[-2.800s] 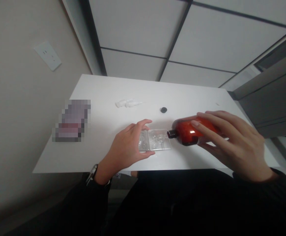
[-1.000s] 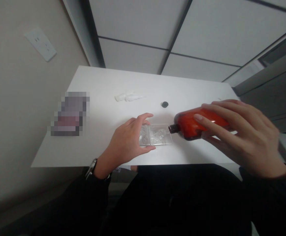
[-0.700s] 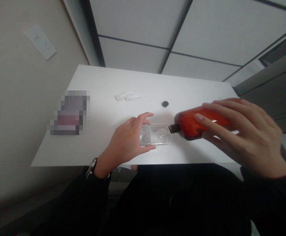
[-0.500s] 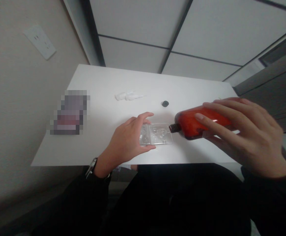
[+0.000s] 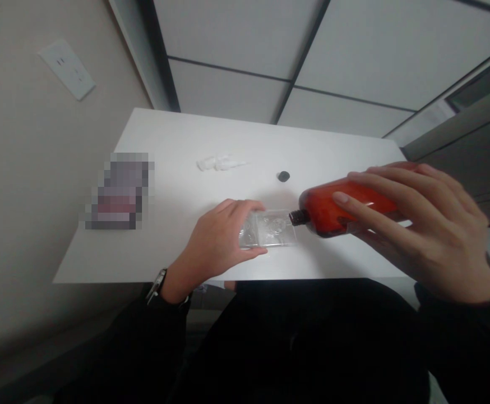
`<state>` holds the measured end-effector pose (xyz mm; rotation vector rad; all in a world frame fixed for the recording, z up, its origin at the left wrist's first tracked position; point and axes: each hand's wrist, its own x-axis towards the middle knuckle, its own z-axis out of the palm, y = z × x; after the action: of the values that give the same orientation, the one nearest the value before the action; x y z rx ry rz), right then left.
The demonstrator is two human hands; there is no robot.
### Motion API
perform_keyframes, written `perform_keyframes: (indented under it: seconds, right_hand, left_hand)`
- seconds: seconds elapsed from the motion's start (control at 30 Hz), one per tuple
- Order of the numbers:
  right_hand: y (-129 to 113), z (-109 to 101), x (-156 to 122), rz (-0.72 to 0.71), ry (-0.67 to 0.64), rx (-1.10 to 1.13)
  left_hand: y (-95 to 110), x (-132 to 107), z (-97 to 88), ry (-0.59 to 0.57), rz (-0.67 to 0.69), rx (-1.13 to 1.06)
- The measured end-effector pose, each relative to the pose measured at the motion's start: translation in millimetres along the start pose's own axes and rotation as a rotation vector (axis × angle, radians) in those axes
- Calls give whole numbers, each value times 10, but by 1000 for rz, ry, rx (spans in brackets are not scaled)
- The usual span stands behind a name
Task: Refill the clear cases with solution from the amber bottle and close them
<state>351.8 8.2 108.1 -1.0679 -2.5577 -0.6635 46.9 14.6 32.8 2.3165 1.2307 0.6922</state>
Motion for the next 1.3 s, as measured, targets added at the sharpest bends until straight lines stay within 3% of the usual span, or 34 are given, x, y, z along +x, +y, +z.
perform_keyframes:
  seconds: [0.27, 0.77, 0.97, 1.07, 1.2, 1.3]
  right_hand:
    - [-19, -47, 36, -27, -28, -31]
    - [27, 12, 47, -172, 41, -71]
    - [-38, 106, 7, -31, -1, 49]
    - [-76, 179, -28, 28, -9, 86]
    - [-142, 253, -97, 97, 70, 109]
    - [-232, 242, -165, 209, 113, 178]
  left_hand:
    - [-3, 19, -5, -5, 56, 0]
    - [0, -6, 14, 14, -46, -13]
    - [9, 3, 35, 10, -48, -50]
    - [-2, -27, -24, 59, 26, -78]
    - [-139, -205, -139, 230, 12, -149]
    - [-281, -410, -127, 192, -35, -318]
